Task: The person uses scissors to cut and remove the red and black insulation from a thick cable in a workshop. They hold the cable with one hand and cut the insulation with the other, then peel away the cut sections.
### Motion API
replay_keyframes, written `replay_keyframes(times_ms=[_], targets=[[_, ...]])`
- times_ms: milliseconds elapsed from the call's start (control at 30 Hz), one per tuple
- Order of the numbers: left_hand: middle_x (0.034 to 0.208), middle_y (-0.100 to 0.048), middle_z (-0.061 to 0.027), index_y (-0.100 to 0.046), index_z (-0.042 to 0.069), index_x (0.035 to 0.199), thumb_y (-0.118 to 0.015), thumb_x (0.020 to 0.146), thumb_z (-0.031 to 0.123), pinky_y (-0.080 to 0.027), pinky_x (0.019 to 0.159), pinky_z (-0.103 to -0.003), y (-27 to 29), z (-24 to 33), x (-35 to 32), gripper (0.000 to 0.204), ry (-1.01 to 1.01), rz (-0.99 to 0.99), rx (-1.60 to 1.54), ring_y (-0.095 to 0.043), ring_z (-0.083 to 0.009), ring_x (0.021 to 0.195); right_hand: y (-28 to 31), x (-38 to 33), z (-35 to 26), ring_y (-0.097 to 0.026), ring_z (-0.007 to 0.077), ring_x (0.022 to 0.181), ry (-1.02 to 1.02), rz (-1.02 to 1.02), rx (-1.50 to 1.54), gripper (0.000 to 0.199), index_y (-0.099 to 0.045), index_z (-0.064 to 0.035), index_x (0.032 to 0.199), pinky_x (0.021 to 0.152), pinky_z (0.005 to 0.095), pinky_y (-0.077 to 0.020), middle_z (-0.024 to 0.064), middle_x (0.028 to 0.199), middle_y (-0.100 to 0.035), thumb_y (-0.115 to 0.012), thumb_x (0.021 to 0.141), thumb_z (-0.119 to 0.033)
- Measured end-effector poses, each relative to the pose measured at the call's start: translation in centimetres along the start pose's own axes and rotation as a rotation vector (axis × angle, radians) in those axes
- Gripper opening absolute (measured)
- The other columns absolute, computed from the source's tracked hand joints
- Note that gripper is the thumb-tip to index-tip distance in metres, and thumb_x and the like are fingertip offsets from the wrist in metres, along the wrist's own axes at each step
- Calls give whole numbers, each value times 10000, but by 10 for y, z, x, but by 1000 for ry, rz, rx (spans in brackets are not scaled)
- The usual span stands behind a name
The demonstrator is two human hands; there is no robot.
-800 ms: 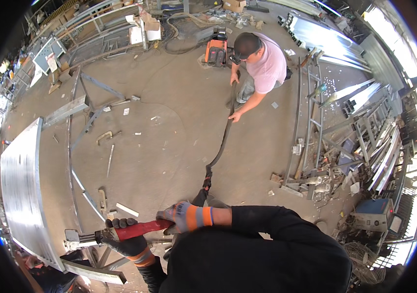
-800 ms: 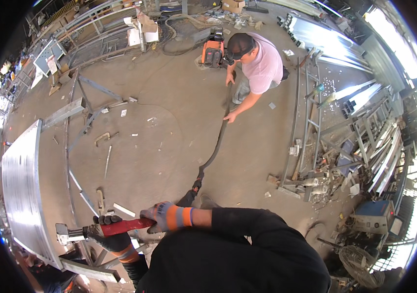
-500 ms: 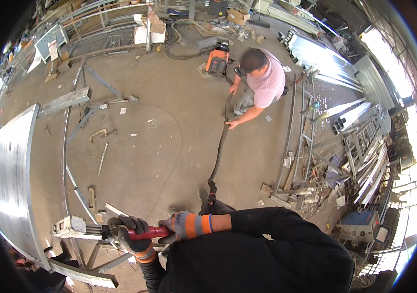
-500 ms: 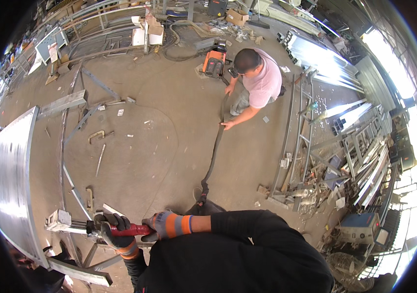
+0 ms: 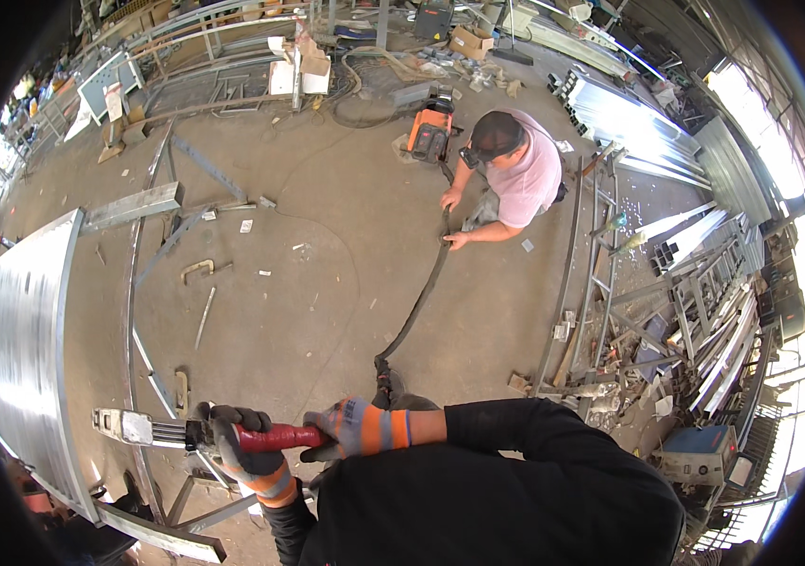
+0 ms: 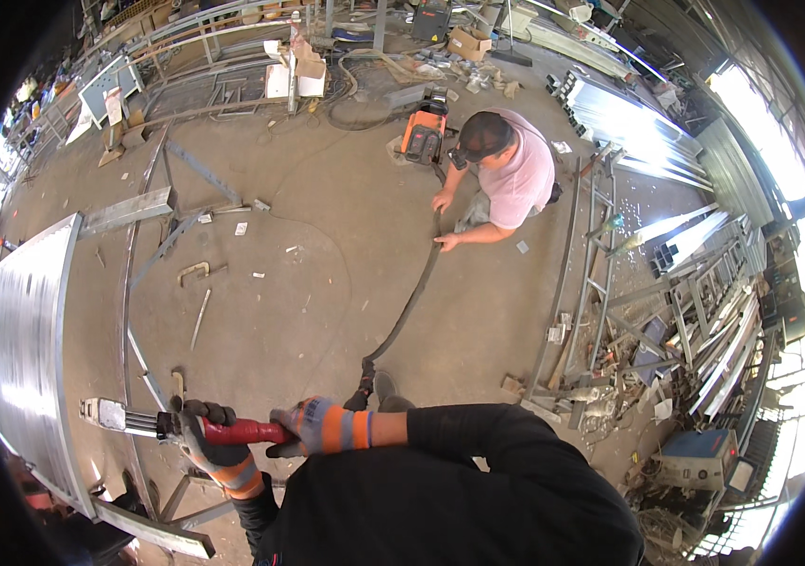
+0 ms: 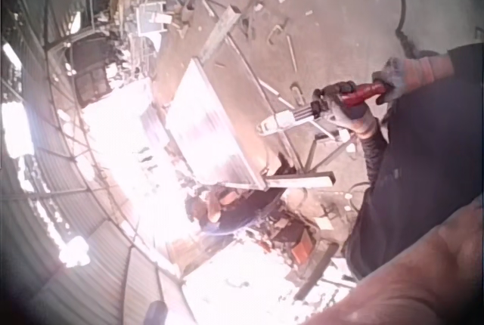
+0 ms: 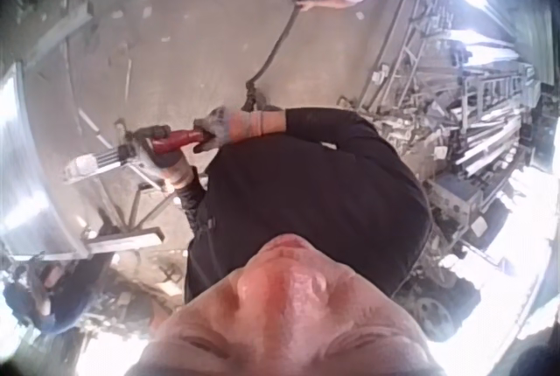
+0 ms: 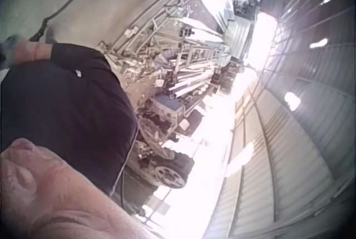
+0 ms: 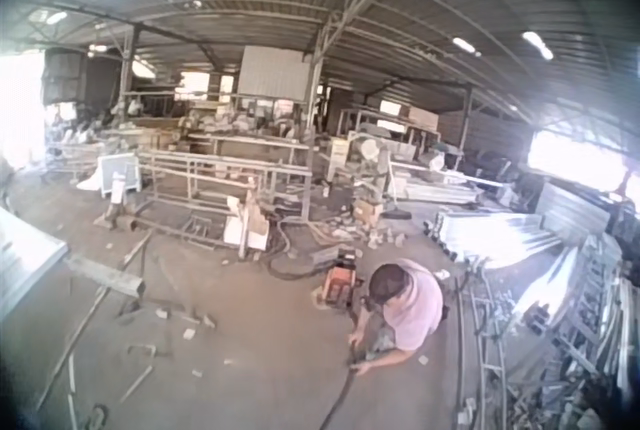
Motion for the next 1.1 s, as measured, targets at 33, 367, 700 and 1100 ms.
replay_keyframes(times_ms=[33, 367, 700, 1100], targets=[[920, -618, -64, -577, 45, 1347, -668, 1009, 238, -515, 602, -353, -6, 0, 1, 399, -40, -162, 41, -585, -169, 684, 0, 1, 2, -734, 432, 832, -7, -34, 6, 599, -661, -63, 1230, 719, 486, -560, 221, 827, -719, -744, 964, -593], [961, -596, -58, -547, 36, 1333, -626, 1032, 235, -551, 658, -364, -34, -4, -9, 370, 20, -139, 244, -621, -179, 769, 14, -8, 21, -732, 426, 827, -16, -72, 93, 640, -653, -47, 1252, 730, 479, -556, 215, 870, -732, -739, 965, -612], [947, -604, -44, -573, 54, 1299, -619, 1088, 298, -544, 683, -355, -16, -13, -14, 326, -30, -53, 163, -616, -161, 772, 16, -7, 21, -729, 408, 828, 25, -75, 128, 551, -660, -66, 1153, 730, 462, -547, 197, 879, -728, -785, 950, -562], [902, -605, -35, -585, 79, 1153, -630, 1078, 368, -505, 720, -330, -10, 1, -29, 302, -50, 43, 196, -599, -153, 786, 3, -3, 16, -725, 405, 785, 44, -118, 99, 577, -662, -74, 1160, 704, 470, -545, 200, 815, -711, -775, 936, -593]])
Point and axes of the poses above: each hand's wrist, its own x-axis towards the middle knuckle, its own y-axis out of the back of the hand, z = x × y, the point moved 1 cm from there along x, towards the middle knuckle
